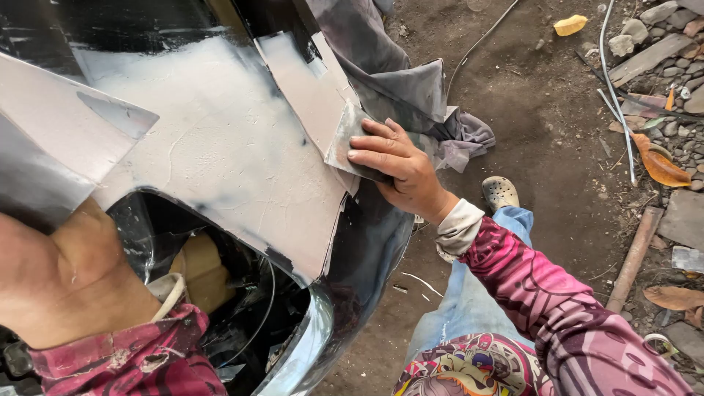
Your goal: The person sands a section of a black car bumper that has been filled with a white compound using a sanding block. They smooth the surface and then use a metal scraper to remove excess material from the edges of the repair area.
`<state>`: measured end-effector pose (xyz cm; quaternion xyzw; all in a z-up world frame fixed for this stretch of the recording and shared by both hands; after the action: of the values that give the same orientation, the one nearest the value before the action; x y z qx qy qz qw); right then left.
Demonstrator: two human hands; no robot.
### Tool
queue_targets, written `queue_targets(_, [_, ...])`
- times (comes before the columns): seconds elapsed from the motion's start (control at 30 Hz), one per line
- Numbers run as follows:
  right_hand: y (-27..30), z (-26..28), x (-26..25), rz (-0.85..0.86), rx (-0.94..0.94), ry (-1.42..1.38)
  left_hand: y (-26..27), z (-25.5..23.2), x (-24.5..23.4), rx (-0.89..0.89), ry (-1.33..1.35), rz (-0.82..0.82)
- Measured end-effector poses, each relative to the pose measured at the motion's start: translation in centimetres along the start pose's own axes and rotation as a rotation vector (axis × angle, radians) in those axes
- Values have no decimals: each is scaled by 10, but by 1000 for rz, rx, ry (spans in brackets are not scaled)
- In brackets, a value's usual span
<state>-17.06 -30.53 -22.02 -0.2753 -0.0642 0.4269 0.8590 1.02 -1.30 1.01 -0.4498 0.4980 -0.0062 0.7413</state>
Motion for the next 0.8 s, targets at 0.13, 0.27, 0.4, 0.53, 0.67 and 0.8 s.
queue_targets(0.13, [5,-1,0,6,-16,15,2,1,-2,-32,-3,-6])
queue_targets(0.27, [9,-3,-1,11,-27,24,3,1,-3,-72,-5,-12])
queue_targets(0.4, [12,-3,-3,26,-27,27,-1,-5,-4,-100,-5,-16])
queue_targets(0.53, [15,-3,-5,28,-38,18,18,26,7,35,-73,-59])
queue_targets(0.67, [19,-3,-7,26,-54,27,14,22,7,-6,-39,-48])
queue_targets(0.8, [25,-5,-8,28,-59,26,-5,-5,3,20,-51,-47])
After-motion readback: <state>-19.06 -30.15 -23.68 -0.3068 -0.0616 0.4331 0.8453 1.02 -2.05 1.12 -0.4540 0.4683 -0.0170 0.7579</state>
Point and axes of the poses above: each hand's wrist, its own y-axis away from the middle knuckle, its own x-axis out of the palm, z = x × y, the point moved 2 cm from there along -y, towards the middle knuckle, and after that the axes turned 12 degrees about -z, right-handed, at the moved point
